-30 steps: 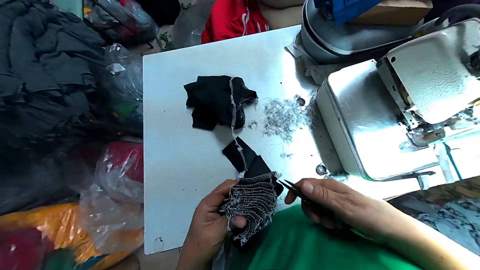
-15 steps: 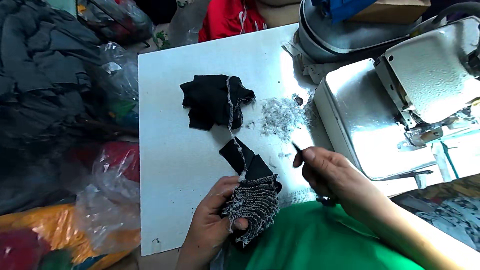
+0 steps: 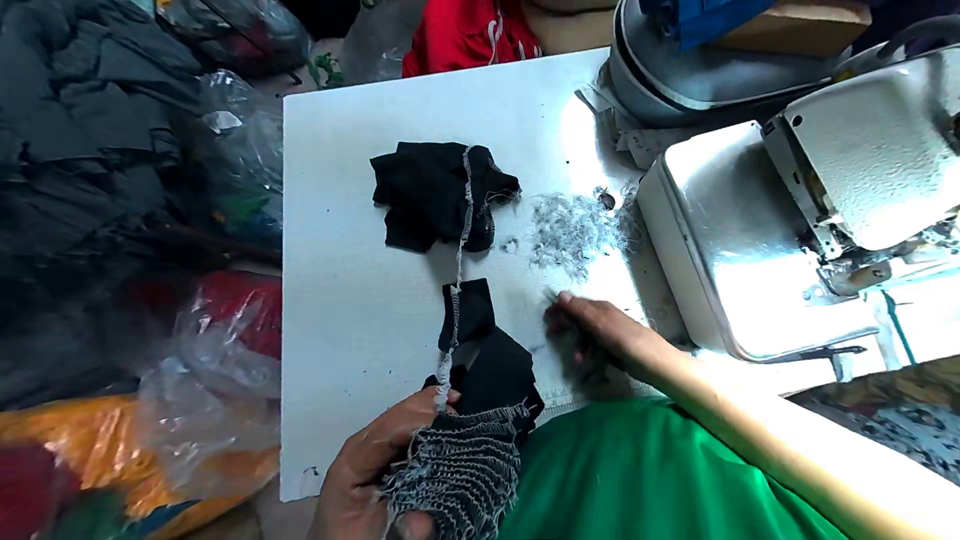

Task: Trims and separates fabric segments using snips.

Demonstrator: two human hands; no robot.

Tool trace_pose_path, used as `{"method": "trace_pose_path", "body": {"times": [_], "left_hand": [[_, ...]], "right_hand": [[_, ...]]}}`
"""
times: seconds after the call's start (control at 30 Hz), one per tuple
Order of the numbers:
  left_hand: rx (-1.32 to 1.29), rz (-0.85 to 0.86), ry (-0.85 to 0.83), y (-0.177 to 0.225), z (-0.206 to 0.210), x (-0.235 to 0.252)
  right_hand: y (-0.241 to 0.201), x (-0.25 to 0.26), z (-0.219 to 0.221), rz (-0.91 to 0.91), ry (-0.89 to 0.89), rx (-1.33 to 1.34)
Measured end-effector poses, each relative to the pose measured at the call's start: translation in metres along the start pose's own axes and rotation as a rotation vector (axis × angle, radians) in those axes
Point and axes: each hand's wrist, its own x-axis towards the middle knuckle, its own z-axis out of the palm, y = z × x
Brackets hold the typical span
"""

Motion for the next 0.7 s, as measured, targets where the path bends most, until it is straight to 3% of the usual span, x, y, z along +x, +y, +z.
{"method": "trace_pose_path", "body": {"times": [0.1, 0.17, 0.3, 0.43, 0.7], "left_hand": [[-0.009, 0.008, -0.056, -0.004, -0.001, -0.002], [0.052, 0.017, -0.076, -0.008, 0.003, -0.002], [0.087, 0.054, -0.062, -0.019, 0.017, -0.004], [0.124, 0.069, -0.014, -0.017, 0.028, -0.002], [0.122, 0.111, -0.092, -0.012, 0.029, -0.001]], "right_hand": [[-0.014, 0.004, -0.008, -0.190, 0.239, -0.082], [-0.026, -0.006, -0.012, -0.248, 0.231, -0.052], [-0.040, -0.039, -0.018, -0.412, -0.047, -0.087], [-0.045, -0.057, -0.021, -0.490, -0.317, -0.352], [-0.045, -0.052, -0.016, -0.424, -0.587, -0.525]]}}
